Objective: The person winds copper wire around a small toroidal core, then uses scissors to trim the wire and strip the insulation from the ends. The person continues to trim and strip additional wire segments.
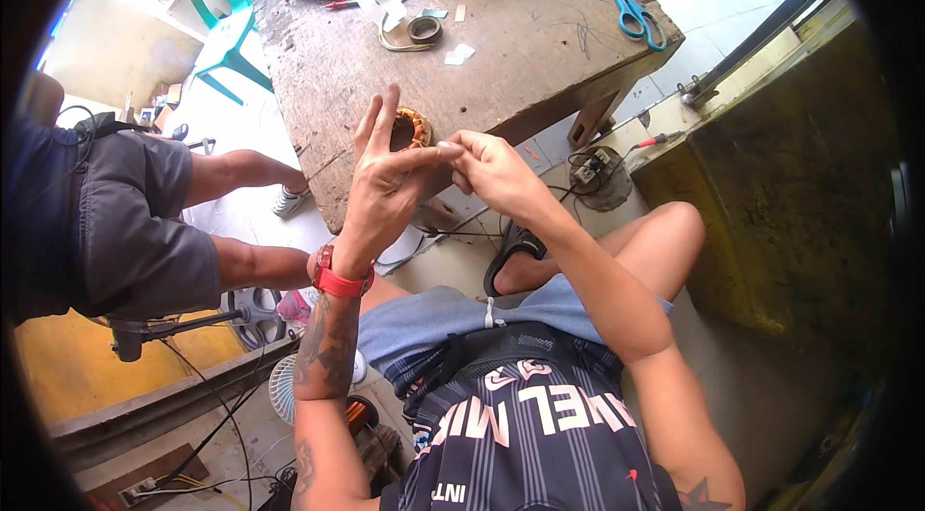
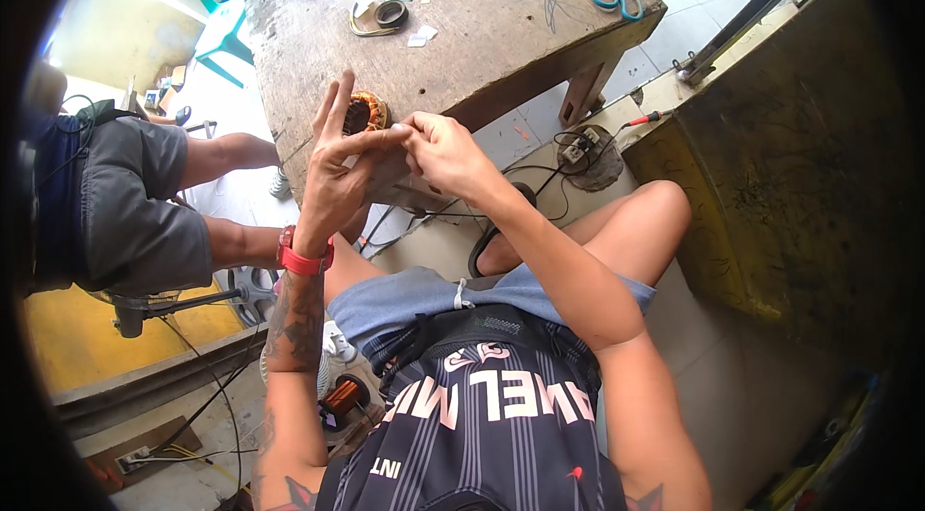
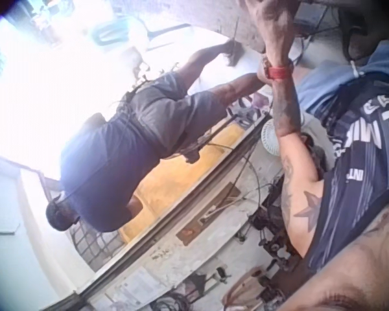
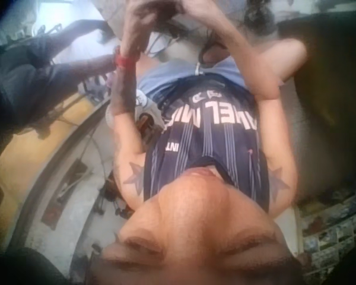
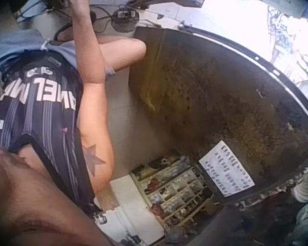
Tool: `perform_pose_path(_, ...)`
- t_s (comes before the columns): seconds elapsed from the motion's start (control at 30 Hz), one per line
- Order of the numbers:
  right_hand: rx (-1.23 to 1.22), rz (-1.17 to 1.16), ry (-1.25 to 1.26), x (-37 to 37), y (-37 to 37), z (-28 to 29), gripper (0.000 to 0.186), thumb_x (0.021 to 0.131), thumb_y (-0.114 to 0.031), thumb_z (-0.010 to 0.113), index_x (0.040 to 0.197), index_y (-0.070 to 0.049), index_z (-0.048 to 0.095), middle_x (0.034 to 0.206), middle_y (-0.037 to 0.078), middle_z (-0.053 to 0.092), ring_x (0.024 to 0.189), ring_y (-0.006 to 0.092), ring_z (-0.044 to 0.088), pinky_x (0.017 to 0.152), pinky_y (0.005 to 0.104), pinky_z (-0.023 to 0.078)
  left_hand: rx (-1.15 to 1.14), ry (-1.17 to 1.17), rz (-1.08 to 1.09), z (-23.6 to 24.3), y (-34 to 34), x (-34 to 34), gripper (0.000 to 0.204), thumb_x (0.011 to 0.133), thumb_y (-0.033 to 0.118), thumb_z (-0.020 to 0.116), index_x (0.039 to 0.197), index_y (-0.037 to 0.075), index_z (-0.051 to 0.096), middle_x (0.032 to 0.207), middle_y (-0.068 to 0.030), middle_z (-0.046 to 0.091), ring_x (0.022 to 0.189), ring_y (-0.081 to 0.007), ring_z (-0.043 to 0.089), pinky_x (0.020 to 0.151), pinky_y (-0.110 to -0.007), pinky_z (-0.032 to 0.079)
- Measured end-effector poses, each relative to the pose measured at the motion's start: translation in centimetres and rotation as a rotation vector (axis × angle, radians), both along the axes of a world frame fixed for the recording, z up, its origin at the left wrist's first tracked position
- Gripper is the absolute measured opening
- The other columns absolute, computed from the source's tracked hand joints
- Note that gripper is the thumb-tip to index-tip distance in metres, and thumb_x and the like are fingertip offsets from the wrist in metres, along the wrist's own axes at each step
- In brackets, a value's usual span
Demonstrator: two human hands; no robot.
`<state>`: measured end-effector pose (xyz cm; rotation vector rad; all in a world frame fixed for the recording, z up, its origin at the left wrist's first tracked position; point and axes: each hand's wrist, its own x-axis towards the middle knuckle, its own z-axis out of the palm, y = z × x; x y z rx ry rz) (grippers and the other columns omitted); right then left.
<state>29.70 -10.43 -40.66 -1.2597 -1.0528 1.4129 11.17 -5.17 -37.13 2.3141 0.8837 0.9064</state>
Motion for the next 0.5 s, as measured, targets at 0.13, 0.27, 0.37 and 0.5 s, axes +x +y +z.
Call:
perform_pose_path(0.13, -0.003, -0.038, 0.099, -0.5, 0.4, -0.9, 0.032, 0.117, -0.031, 0.046, 0.113, -0.004, 0.062, 0.079, -0.001, 0.063, 0.065, 0.0062, 0.051, 0.059, 0.0254, 0.042, -0.004, -0.019, 0.223, -0.8, -0.9, 0.0, 0.027, 0.092, 0.017, 0.082, 0.115, 0.028, 0.087, 0.167, -0.0156, 0.047, 0.157, -0.0403, 0.036, 0.126, -0.049, 0.034)
perform_pose_path(0.27, 0.259, -0.149, -0.305, -1.4, -0.6, 0.6, 0.020, 0.115, -0.023, 0.050, 0.115, -0.004, 0.057, 0.087, 0.016, 0.071, 0.080, 0.0296, 0.070, 0.073, 0.0443, 0.054, 0.174, 0.077, 0.257, -0.1, -0.6, -0.3, 0.035, 0.085, 0.015, 0.087, 0.118, 0.027, 0.086, 0.158, -0.0141, 0.058, 0.150, -0.0387, 0.047, 0.123, -0.050, 0.038)
perform_pose_path(0.37, 0.583, -0.172, -0.532, -1.5, -1.3, 1.6, 0.019, 0.112, -0.022, 0.056, 0.116, -0.005, 0.055, 0.098, 0.023, 0.071, 0.094, 0.0457, 0.069, 0.080, 0.0543, 0.055, 0.268, 0.094, 0.191, 0.5, -0.3, -0.5, 0.024, 0.086, 0.011, 0.084, 0.110, 0.016, 0.085, 0.141, -0.0125, 0.067, 0.140, -0.0370, 0.056, 0.122, -0.050, 0.040)
perform_pose_path(0.5, 0.626, -0.203, -0.777, 0.0, -1.7, 1.1, 0.020, 0.109, -0.021, 0.061, 0.118, -0.004, 0.059, 0.099, 0.021, 0.071, 0.095, 0.0428, 0.070, 0.079, 0.0480, 0.055, 0.167, -0.001, 0.110, 0.0, 0.0, 0.1, 0.010, 0.100, 0.007, 0.070, 0.109, 0.003, 0.070, 0.117, -0.0148, 0.073, 0.121, -0.0345, 0.069, 0.122, -0.053, 0.040)
